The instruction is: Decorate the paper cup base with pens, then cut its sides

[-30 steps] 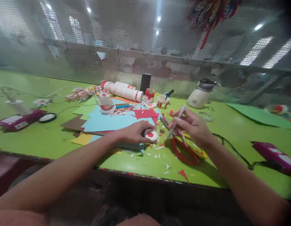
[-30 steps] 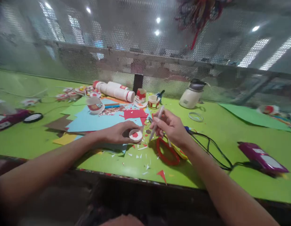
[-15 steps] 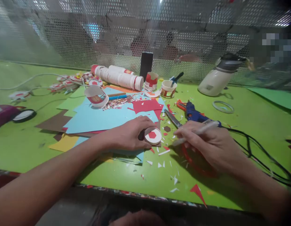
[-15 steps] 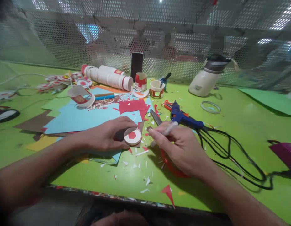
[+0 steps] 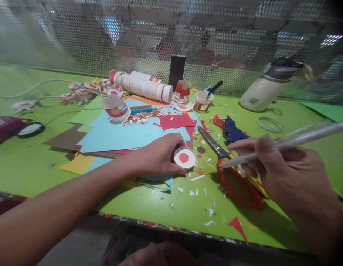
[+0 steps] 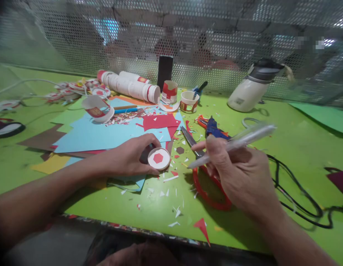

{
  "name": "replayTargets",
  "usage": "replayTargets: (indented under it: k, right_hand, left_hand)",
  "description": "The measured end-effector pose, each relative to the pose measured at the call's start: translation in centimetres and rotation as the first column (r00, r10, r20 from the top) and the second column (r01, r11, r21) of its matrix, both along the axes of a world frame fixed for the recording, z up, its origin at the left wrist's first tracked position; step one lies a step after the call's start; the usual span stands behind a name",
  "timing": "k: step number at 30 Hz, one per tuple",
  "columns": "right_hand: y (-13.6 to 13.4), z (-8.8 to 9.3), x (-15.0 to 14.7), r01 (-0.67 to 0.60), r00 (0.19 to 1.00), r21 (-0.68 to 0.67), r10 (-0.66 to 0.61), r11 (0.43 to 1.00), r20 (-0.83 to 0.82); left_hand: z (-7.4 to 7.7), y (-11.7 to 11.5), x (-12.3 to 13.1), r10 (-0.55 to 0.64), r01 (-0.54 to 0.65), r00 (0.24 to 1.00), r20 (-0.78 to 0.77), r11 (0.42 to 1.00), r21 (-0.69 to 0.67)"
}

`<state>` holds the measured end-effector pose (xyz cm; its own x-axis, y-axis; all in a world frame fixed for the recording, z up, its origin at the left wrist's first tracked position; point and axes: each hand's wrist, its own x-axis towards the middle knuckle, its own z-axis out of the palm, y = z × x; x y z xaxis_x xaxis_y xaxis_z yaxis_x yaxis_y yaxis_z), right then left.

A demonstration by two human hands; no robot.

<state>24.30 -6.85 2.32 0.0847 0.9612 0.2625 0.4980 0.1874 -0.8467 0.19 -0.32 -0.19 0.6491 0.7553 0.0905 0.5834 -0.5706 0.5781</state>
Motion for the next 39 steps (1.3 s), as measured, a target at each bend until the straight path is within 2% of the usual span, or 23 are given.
replayTargets:
  k: [7,15,18,21,23,26,28,31,35,39]
  right_hand:
    - [0.4,-0.1,-1.1,-0.188,0.976,-0.141,0.169,0.972,-0.139]
    - [-0.6,0.3,-1.9,-0.17,0.983,-0.297,0.14,0.94,-0.119]
    - [-0.9,0.0,-2.4,-0.192,0.976,-0.294,0.151,0.936,-0.156]
    - [-1.2,-0.2,-2.7,-0.166,0.981,-0.267,0.132,0.949,-0.141]
    - [-1.4,-0.2,-2.8,-0.161,0.985,-0.195,0.144,0.968,-0.098]
    - [-1.6,-0.1,-2.4,-0.205,0.978,-0.074,0.207,0.976,0.009]
    - [-1.5,-0.1,-2.1,-0.234,0.968,-0.044,0.237,0.971,0.079]
    - [-1.4,-0.2,-1.8,-0.212,0.967,-0.05,0.217,0.976,0.131]
    - [-1.4,-0.1,-2.0,-0.158,0.977,-0.043,0.162,0.987,0.139]
    - [-1.6,0.3,-2.5,-0.161,0.978,-0.056,0.167,0.985,0.127]
  left_hand:
    - [0.0,-0.5,0.2,-0.076,0.072,0.997,0.028,0.991,0.116]
    - [0.1,-0.4,0.4,-0.077,0.069,0.99,0.115,0.995,0.072]
    - [0.2,-0.4,0.4,-0.103,0.098,0.988,0.115,0.994,0.043]
    - [0.4,-0.6,0.5,-0.03,0.036,0.991,0.134,0.999,-0.041]
    - [0.6,-0.8,0.6,0.024,-0.006,0.986,0.166,0.994,-0.11]
    - [0.7,-1.2,0.9,0.043,-0.011,0.979,0.199,0.987,-0.162]
    - [0.8,-1.4,1.0,0.046,-0.019,0.979,0.198,0.99,-0.137]
    - [0.8,-1.6,1.0,0.046,-0.027,0.978,0.204,0.995,-0.093]
    - [0.9,-1.9,1.1,0.038,-0.014,0.972,0.231,0.995,-0.103]
    - [1.0,-2.3,1.3,0.01,0.0,0.973,0.229,0.999,-0.047]
